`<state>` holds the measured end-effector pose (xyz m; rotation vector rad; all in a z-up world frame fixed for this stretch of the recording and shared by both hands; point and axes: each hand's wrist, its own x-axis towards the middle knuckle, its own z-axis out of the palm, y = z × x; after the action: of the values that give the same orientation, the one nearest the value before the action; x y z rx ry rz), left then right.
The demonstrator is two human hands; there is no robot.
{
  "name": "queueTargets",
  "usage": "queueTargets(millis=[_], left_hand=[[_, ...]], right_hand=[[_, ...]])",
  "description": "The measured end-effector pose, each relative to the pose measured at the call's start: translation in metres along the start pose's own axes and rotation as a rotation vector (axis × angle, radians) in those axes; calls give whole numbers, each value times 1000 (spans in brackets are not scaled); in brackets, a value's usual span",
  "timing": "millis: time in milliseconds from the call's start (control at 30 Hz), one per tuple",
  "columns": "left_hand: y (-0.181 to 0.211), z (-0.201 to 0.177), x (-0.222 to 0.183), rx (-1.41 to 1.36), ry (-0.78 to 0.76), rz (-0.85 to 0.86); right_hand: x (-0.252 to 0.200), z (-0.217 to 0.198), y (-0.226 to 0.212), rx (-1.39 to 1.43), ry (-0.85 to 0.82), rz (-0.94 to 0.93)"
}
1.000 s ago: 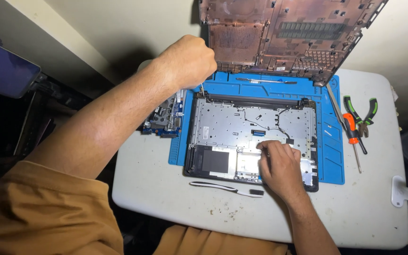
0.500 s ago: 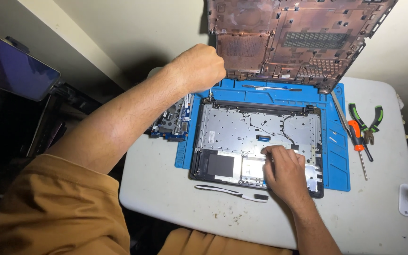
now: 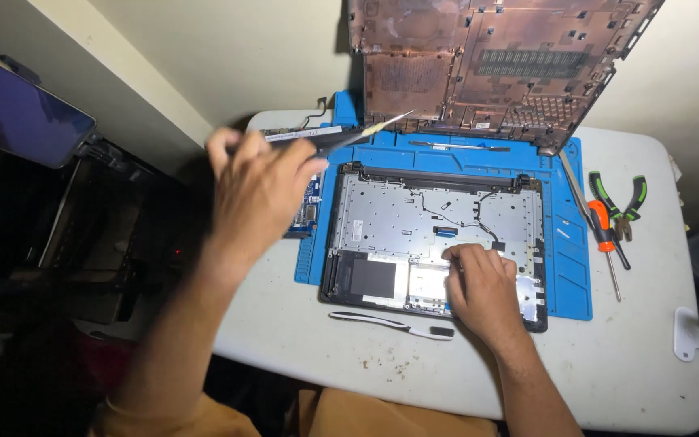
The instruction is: Routing internal cables and securing components inside a disassembled laptop using a screwdriver on a repair bench.
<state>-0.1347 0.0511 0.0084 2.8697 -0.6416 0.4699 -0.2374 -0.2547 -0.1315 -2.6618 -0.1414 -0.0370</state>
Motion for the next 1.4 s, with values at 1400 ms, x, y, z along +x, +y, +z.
queueTargets(millis=[1400], left_hand=[[54,136,-196,-144,102,-521]], right_hand=[[-3,24,14,221,240,-58]])
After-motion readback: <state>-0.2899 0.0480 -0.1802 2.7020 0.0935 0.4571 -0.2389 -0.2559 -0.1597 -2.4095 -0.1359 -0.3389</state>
